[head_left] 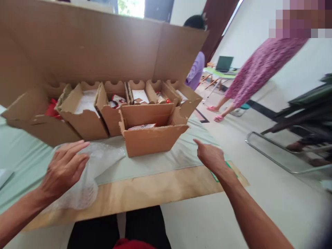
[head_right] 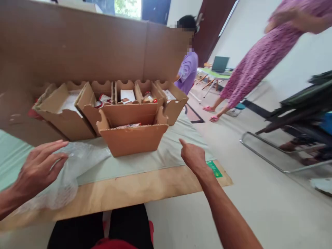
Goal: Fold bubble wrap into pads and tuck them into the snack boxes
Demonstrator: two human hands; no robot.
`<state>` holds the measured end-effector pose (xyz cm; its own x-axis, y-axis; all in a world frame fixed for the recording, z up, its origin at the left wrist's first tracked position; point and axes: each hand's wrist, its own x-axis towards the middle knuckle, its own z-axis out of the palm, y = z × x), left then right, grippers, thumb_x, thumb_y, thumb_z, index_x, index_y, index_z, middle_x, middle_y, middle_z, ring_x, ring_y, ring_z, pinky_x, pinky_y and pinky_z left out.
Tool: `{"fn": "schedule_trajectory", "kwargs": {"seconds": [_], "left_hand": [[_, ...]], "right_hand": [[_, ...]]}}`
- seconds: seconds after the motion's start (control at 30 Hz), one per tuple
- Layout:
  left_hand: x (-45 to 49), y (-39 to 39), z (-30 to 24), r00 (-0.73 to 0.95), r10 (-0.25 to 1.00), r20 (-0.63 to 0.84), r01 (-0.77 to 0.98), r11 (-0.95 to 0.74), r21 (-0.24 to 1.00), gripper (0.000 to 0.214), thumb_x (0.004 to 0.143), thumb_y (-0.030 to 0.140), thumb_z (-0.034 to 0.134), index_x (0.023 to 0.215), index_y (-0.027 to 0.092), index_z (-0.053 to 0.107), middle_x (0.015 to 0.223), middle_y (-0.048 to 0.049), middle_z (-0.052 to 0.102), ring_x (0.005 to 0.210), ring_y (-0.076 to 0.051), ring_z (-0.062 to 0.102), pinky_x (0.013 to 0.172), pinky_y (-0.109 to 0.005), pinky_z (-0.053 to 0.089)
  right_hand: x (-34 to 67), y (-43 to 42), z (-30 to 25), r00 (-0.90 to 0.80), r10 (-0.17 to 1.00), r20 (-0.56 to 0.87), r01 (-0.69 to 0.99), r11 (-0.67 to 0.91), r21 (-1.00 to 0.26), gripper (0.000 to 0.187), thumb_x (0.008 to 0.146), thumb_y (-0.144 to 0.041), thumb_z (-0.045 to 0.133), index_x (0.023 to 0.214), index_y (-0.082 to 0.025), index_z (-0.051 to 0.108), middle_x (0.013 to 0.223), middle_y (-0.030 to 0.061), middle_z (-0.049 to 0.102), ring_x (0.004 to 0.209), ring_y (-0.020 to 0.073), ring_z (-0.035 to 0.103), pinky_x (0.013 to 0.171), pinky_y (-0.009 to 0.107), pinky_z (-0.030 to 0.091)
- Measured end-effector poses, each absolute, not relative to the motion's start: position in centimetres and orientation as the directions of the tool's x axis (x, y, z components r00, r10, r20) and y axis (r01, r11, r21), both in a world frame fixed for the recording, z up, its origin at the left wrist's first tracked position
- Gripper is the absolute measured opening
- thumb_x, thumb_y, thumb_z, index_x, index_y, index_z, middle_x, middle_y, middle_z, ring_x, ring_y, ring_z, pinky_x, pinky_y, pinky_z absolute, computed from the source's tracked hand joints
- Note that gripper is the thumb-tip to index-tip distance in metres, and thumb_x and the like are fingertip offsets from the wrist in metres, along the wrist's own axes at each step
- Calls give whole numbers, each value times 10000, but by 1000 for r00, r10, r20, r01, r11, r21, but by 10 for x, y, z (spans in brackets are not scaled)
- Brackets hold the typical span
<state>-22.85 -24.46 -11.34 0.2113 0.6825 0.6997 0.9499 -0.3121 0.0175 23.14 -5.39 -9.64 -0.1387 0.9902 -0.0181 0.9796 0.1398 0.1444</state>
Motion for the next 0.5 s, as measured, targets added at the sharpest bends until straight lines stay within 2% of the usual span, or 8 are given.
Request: {"fn": "schedule_trajectory", "kwargs": {"seconds": [0.13, 0.2, 0.27, 0.33, 0.4, 0.47, 0.5], "left_hand": [[-232, -241, -114, 176, 719, 672, 967, -255, 20, 110, 909, 175, 586, 958, 259, 638, 1251, -118, 726, 1207, -324, 675, 999, -503, 536], [-240, -246, -115, 80, 743, 665, 980, -181, 84, 177, 927, 233, 586, 1096, 259, 633, 1320, -129, 688, 1237, -314, 651, 1035, -500, 517], [-255, -257, -117, -86, 768, 635, 979, -53, 197, 335, 934, 310, 574, 1264, 249, 586, 1366, -141, 655, 1277, -317, 616, 1069, -512, 494], [-275, -271, -119, -307, 807, 504, 930, 142, 339, 447, 931, 393, 536, 1346, 226, 551, 1383, -144, 641, 1279, -326, 600, 1041, -508, 508], [-297, -285, -123, -479, 815, 326, 843, 325, 428, 509, 915, 470, 494, 1333, 193, 577, 1359, -155, 655, 1181, -337, 639, 950, -497, 546], [-314, -292, -128, -560, 808, 183, 774, 432, 463, 586, 880, 536, 477, 1308, 157, 608, 1300, -168, 689, 1036, -327, 680, 876, -484, 559], [-320, -292, -130, -573, 810, 123, 752, 460, 473, 637, 858, 567, 480, 1314, 141, 610, 1258, -169, 709, 964, -315, 691, 855, -475, 558]], "right_hand": [[228, -55, -97, -176, 984, -13, 963, 175, 206, 466, 951, -86, 461, 1355, -157, 683, 927, 194, 780, 788, 303, 758, 591, 333, 420], [230, -56, -99, -243, 970, -27, 948, 244, 205, 423, 973, -123, 441, 1273, -163, 738, 928, 194, 783, 773, 307, 757, 589, 349, 420], [231, -61, -106, -300, 953, -49, 940, 304, 157, 365, 938, -142, 487, 1125, -180, 799, 853, 166, 787, 733, 315, 756, 564, 347, 428], [226, -75, -116, -351, 936, 30, 936, 350, 29, 329, 917, -209, 517, 1075, -194, 804, 797, 135, 782, 682, 313, 748, 533, 344, 456], [208, -99, -124, -430, 887, 170, 869, 457, -190, 314, 915, -301, 524, 1062, -215, 788, 804, 106, 781, 662, 286, 740, 530, 342, 511], [173, -128, -128, -567, 782, 260, 643, 617, -454, 305, 942, -343, 506, 1072, -232, 758, 952, 91, 787, 737, 237, 746, 596, 317, 575], [151, -142, -128, -621, 738, 264, 538, 647, -541, 307, 951, -335, 513, 1137, -230, 733, 1043, 95, 777, 734, 210, 736, 606, 301, 586]]}}
